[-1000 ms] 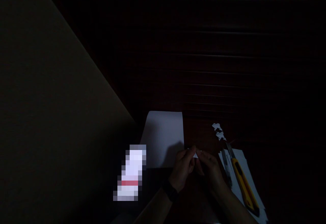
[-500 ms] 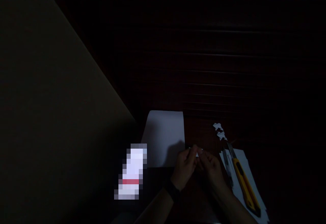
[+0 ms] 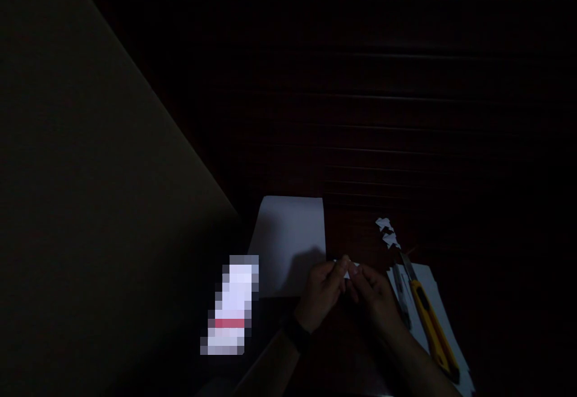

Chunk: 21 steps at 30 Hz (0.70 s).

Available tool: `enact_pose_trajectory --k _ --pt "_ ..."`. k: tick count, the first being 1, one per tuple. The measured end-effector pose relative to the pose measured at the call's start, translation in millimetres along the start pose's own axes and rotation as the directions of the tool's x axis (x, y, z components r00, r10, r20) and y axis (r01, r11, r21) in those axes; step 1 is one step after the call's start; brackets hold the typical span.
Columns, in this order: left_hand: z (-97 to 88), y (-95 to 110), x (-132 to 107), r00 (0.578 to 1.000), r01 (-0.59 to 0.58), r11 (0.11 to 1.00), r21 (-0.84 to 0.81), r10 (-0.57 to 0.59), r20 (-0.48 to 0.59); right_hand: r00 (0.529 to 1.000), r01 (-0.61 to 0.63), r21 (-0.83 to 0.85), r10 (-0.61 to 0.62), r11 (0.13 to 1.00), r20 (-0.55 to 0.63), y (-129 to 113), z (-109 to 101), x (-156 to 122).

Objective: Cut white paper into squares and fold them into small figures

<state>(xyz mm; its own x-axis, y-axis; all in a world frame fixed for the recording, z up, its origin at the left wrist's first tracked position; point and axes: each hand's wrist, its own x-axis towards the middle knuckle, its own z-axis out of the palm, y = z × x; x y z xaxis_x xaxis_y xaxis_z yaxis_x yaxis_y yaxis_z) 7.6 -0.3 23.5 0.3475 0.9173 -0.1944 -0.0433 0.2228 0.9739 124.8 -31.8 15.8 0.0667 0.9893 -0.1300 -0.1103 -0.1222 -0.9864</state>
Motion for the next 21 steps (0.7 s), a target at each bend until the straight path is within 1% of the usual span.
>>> enact_pose_trajectory --k 4,7,9,11,13,16,18,21 --pt "-0.7 1.4 -0.8 1.000 0.012 0.997 -0.071 -0.012 0.002 0.999 0.006 -0.001 -0.006 1.000 0.039 -5.1 -3.3 1.1" --pt "-3.2 0.7 0.7 0.999 0.024 0.992 -0.126 -0.028 -0.025 0.997 0.051 0.017 -0.052 0.999 0.056 -14.0 -8.8 3.2" --pt "-5.0 0.0 2.0 0.999 0.028 0.989 -0.142 -0.033 -0.031 0.995 0.079 -0.011 -0.078 0.997 0.054 -19.0 -13.6 4.8" --pt "-6.3 -0.9 2.9 0.999 0.035 0.989 -0.143 -0.036 -0.003 0.996 0.073 -0.072 -0.069 0.995 0.059 -20.6 -17.8 6.3" --pt "-7.2 -2.6 3.3 0.999 0.041 0.991 -0.130 -0.039 0.020 0.998 0.053 -0.139 -0.048 0.989 0.035 -19.0 -20.6 7.4" --pt "-8.5 -5.3 3.3 0.998 0.057 0.994 -0.097 -0.055 0.031 0.998 0.037 -0.204 -0.046 0.978 -0.040 -15.4 -22.1 8.2" --pt "-9.4 -4.5 2.9 0.999 0.039 0.996 -0.081 -0.039 0.001 0.997 0.027 -0.205 -0.042 0.978 -0.067 -15.5 -22.8 8.5" --pt "-10.5 3.1 2.1 0.994 -0.071 0.995 -0.074 0.064 -0.091 0.995 0.017 -0.207 -0.036 0.978 -0.089 -18.7 -25.0 9.5"
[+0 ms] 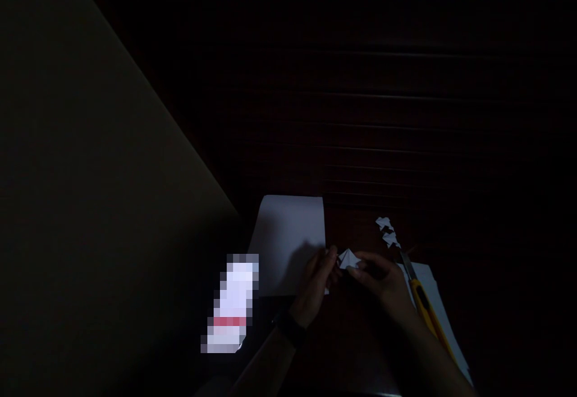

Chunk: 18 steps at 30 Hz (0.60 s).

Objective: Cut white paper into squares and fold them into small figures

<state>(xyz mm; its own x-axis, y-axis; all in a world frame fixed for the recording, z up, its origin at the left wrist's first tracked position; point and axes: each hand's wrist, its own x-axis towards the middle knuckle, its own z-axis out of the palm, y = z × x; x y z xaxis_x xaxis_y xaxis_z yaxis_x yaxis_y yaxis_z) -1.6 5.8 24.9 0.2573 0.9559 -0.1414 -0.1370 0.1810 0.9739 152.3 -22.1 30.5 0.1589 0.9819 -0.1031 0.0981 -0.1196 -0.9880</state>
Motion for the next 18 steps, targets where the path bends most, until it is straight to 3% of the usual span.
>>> enact_pose_trajectory --k 5,9,12,18 --pt "-0.6 12.8 0.4 0.996 -0.085 0.996 0.034 0.083 0.045 1.000 -0.001 0.055 -0.001 0.998 0.028 -0.5 -3.5 2.6" --pt "-0.8 9.3 1.4 0.991 -0.101 0.995 -0.002 0.101 0.086 0.999 0.022 0.130 -0.028 0.991 0.045 1.5 -1.6 2.6" --pt "-0.5 5.4 2.0 0.990 -0.100 0.994 -0.047 0.104 0.091 0.999 -0.023 0.169 0.018 0.985 0.033 2.9 1.9 1.5" --pt "0.0 3.0 3.2 0.992 -0.119 0.993 0.013 0.118 0.050 0.998 -0.060 0.145 0.065 0.988 -0.027 3.6 9.6 -1.6"
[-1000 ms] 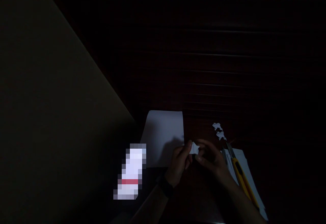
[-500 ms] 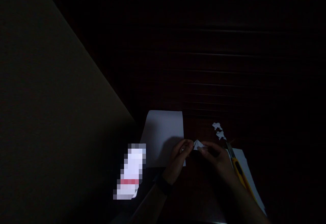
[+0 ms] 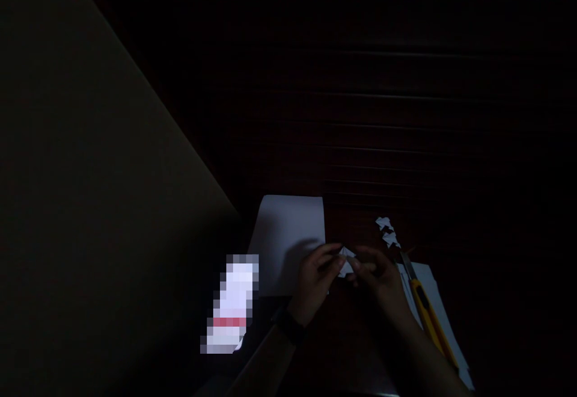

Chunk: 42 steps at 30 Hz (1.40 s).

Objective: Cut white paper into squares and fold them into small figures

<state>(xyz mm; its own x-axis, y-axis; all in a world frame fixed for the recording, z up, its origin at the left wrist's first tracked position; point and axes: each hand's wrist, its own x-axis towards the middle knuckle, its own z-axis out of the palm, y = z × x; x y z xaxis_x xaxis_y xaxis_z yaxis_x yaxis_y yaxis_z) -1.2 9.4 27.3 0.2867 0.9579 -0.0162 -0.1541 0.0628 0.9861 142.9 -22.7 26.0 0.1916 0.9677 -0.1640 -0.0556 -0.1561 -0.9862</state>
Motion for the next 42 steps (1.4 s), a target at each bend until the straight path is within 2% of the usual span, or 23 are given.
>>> enact_pose_trajectory --k 6,11,15,19,25,29,34,42 --pt "-0.7 -2.5 0.2 0.999 0.034 0.999 0.018 -0.034 -0.008 0.997 0.071 -0.107 -0.067 0.992 0.041 -9.2 1.4 -3.9" --pt "-5.1 -2.6 1.6 0.997 0.051 0.998 -0.047 -0.054 -0.062 0.968 0.211 -0.192 -0.178 0.958 0.176 -14.8 -9.4 -3.6" --pt "-6.4 -1.5 1.9 0.995 0.071 0.992 -0.108 -0.078 -0.058 0.955 0.221 -0.237 -0.160 0.946 0.251 -14.1 -17.3 -2.0" --pt "-5.2 -1.4 1.0 0.992 0.106 0.988 -0.117 -0.112 -0.054 0.940 0.263 -0.233 -0.194 0.936 0.281 -12.1 -18.3 -0.3" --pt "-9.0 2.5 -1.8 0.992 0.125 0.987 -0.105 -0.124 0.018 0.961 0.226 -0.215 -0.180 0.950 0.212 -9.9 -20.7 4.2" --pt "-12.5 7.4 -2.8 0.995 0.027 1.000 0.010 -0.028 0.100 0.975 0.179 -0.188 -0.148 0.966 0.167 -11.1 -21.9 4.9" --pt "-9.3 10.1 -2.0 0.997 -0.079 0.977 0.198 0.073 0.037 0.991 0.102 -0.161 -0.088 0.982 0.097 -12.1 -20.8 3.0" --pt "-2.6 9.7 -2.8 0.990 -0.141 0.963 0.229 0.142 0.012 0.991 0.082 -0.165 -0.062 0.983 0.120 -12.6 -20.8 2.2"
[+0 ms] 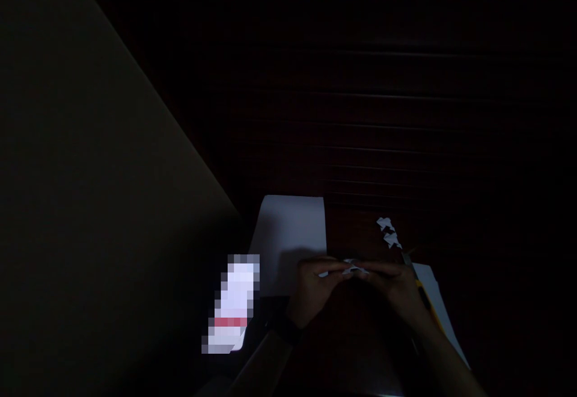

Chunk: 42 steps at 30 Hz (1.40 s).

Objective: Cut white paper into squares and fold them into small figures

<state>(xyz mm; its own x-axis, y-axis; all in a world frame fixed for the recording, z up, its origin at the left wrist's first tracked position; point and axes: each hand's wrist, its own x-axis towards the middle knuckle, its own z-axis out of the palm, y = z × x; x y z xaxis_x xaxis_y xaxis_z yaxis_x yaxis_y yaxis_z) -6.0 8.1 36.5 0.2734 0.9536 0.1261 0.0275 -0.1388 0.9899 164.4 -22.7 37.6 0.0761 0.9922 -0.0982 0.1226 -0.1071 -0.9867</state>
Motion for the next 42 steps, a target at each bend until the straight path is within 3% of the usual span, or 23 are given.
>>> enact_pose_trajectory --k 6,10,13,17,24,33,37,42 --pt "1.4 1.9 -0.4 1.000 -0.009 1.000 0.026 0.009 0.003 0.999 0.016 0.000 -0.016 1.000 -0.047 1.4 0.1 2.2" --pt "-0.9 1.3 -0.2 0.994 -0.080 0.987 0.137 0.089 -0.059 0.997 0.031 0.032 -0.029 0.999 -0.066 3.0 0.7 3.3" --pt "-2.3 1.3 0.1 0.992 -0.114 0.987 0.116 0.119 -0.038 0.996 0.030 0.026 -0.028 0.999 -0.080 3.4 1.1 3.4" --pt "-1.4 1.9 -0.8 0.996 -0.079 0.996 0.043 0.078 0.044 0.997 0.045 0.012 -0.044 0.999 -0.065 3.3 0.9 3.1" --pt "1.3 -0.7 -3.3 0.997 -0.071 0.997 0.035 0.071 0.012 0.994 0.096 0.007 -0.095 0.995 -0.056 4.3 2.8 4.0" --pt "-6.9 -6.5 -1.3 1.000 0.009 0.999 0.041 -0.010 0.026 0.997 -0.017 -0.004 0.017 1.000 -0.075 1.4 6.0 -1.2" --pt "-3.9 -16.0 0.0 0.997 0.074 0.997 -0.013 -0.074 0.039 0.997 0.076 0.016 -0.076 0.997 -0.014 0.1 7.9 -1.0" --pt "-2.8 -17.4 -0.1 0.996 0.076 0.997 -0.033 -0.075 0.037 0.982 0.184 -0.022 -0.182 0.983 0.045 2.5 4.2 1.7"
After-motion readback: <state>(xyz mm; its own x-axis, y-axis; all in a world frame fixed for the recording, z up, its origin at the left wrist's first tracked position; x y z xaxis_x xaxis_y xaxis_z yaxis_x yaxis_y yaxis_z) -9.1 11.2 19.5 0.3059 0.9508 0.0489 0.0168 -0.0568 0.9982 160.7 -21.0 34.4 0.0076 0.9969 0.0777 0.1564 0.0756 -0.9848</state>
